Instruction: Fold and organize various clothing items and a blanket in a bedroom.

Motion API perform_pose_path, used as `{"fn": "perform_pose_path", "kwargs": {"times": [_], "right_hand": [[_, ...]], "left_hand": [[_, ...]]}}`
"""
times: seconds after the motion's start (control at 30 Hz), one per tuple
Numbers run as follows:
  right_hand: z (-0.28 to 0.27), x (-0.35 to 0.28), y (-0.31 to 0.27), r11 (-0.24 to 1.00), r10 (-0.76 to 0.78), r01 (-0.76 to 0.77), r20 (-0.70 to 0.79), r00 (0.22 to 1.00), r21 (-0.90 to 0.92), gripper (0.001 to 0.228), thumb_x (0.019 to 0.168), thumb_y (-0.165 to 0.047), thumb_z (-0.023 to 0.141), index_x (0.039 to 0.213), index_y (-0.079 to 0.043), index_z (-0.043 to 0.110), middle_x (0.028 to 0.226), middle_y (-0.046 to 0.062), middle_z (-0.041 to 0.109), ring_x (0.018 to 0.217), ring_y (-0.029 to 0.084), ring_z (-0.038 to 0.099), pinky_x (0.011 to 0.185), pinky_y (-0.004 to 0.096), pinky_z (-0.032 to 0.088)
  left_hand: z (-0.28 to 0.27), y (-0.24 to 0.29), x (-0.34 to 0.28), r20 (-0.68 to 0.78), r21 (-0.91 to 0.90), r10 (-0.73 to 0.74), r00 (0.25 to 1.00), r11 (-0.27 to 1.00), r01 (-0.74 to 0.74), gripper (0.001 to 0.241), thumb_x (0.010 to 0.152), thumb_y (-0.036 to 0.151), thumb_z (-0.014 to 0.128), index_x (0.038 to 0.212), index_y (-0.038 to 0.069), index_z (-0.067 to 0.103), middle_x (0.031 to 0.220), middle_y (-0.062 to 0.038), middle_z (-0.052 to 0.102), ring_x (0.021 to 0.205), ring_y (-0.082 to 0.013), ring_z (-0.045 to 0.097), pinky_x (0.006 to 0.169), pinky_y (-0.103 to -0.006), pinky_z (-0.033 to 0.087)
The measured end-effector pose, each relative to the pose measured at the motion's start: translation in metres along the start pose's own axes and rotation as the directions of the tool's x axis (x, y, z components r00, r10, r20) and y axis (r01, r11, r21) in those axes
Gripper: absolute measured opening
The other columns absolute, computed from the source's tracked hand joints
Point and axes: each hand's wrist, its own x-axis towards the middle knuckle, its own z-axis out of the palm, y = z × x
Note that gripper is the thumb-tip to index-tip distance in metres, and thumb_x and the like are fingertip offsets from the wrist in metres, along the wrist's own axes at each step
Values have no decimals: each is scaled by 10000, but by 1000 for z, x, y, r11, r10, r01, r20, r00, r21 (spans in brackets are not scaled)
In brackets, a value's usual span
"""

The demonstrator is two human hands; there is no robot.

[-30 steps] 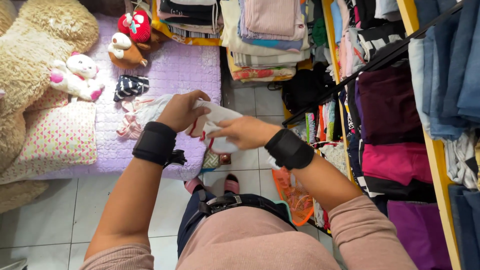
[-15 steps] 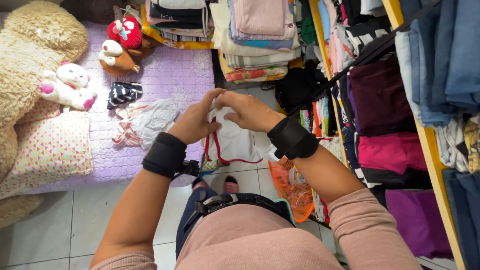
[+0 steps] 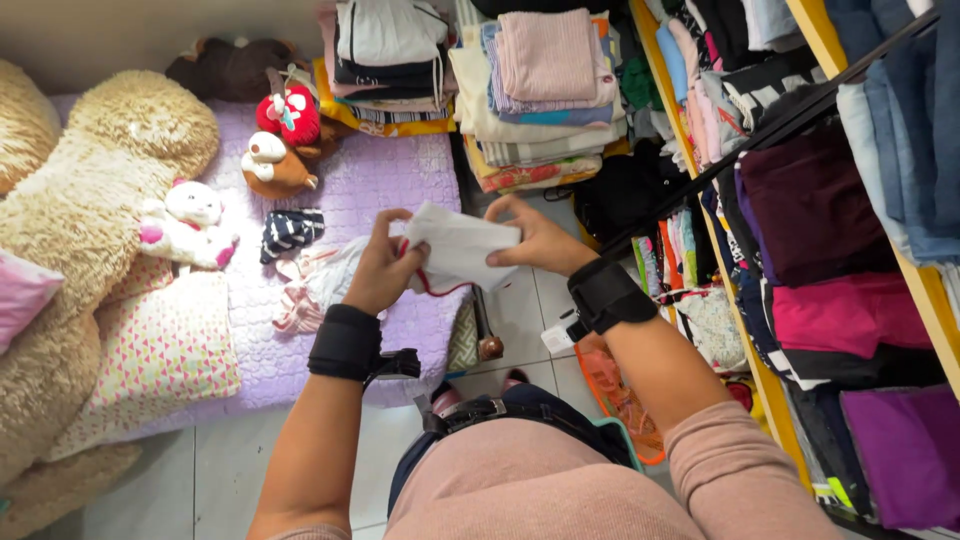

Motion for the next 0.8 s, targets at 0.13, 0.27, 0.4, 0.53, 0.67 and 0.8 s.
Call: {"fn": "perform_pose_path", "kwargs": {"times": [0.13, 0.27, 0.4, 0.53, 0.67, 0.8], "right_hand": [[8, 19, 44, 919, -5, 15, -27, 1000, 394, 756, 853, -59, 782, 1457, -179, 345, 1135, 93, 726, 1047, 177, 686, 913, 357, 541], [16, 43, 95, 913, 127, -102, -37, 991, 394, 771, 926, -76, 740, 1543, -195, 294, 1177, 136, 683, 1055, 173, 660, 888, 326, 549], [24, 64, 93, 850, 254, -261, 77, 964, 458, 904, 898, -82, 729, 1587, -309, 188, 1280, 131, 581, 1080, 159, 627, 834, 332, 558], [13, 126, 137, 885, 162, -229, 194, 968, 405, 1022, 860, -30, 738, 1612, -352, 126, 1319, 123, 578, 1119, 155, 630, 891, 334, 547], [-19, 198, 172, 908, 251, -297, 185, 950, 296, 1037, 827, 3, 731, 1625, -314, 150, 1259, 121, 551, 1002, 197, 588, 819, 348, 503], [-82, 313, 204, 975, 71, -89, 97, 993, 204, 660, 852, 65, 674, 1428, -164, 447, 1274, 103, 572, 1104, 194, 590, 914, 329, 505]], "left_hand": [[-11, 18, 0, -157, -208, 91, 983, 970, -123, 734, 1001, 236, 657, 1590, 128, 234, 1080, -137, 716, 932, -194, 701, 820, -334, 587], [-20, -4, 19, -152, 199, 8, 988, 980, 23, 880, 887, 187, 727, 1572, 140, 176, 975, -234, 719, 887, -315, 712, 814, -407, 567], [-26, -45, 31, -239, 298, 180, 954, 949, -104, 719, 959, 191, 681, 1549, 124, 276, 1157, -324, 675, 1038, -457, 696, 899, -489, 530], [-37, -62, 65, -376, 155, -126, 918, 968, 196, 664, 955, 241, 622, 1541, 160, 320, 1097, -315, 707, 1020, -446, 705, 905, -492, 542], [-43, -110, 113, -557, 166, -292, 778, 878, 448, 844, 826, 248, 767, 1505, 146, 275, 1162, -320, 637, 1076, -453, 645, 949, -498, 502], [-61, -153, 199, -604, 263, -134, 785, 897, 355, 742, 716, 154, 782, 1370, 116, 433, 1212, -242, 600, 1074, -409, 625, 924, -478, 497]]}}
